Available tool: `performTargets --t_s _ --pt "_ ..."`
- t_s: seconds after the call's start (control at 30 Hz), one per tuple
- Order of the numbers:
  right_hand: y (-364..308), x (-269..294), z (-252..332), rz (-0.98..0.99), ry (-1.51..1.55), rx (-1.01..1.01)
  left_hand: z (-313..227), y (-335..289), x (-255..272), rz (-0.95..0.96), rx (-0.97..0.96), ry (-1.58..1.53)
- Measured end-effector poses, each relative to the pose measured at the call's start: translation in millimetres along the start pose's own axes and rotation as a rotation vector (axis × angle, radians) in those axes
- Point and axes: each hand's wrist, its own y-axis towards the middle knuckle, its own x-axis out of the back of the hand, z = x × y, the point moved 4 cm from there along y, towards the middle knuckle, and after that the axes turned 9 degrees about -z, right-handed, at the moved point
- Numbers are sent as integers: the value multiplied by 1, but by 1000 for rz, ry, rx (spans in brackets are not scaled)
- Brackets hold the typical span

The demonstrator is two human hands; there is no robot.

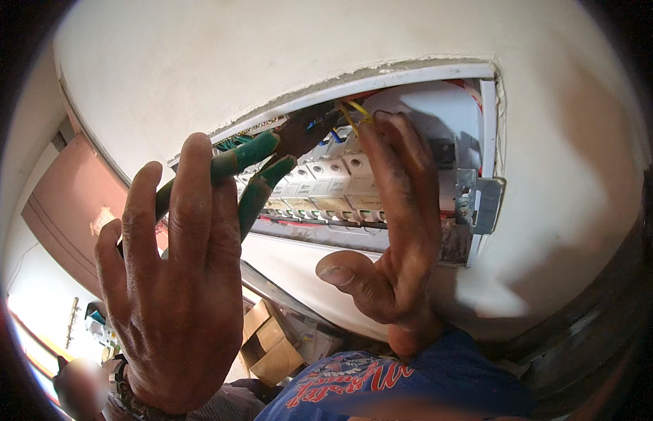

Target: The person works inside an open electrical distribution board, organizing and securing wires with zip ties and inserting wire ends into circuit breaker terminals. They use a green-handled screwdriver to tighten terminal screws and adjust wire placement within the panel.

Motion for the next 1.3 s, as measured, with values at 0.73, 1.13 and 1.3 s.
performTargets --t_s 0.73,1.13,1.3 --pt "8 -3 7 -42 -18 22 26 6 -11 -99 36 -226" --pt "14 -1 16 -6 -246 4 32 7 -15 -137 -2 -234" --pt "22 -6 14 -129 -272 12 38 11 -17 -172 -32 -229"
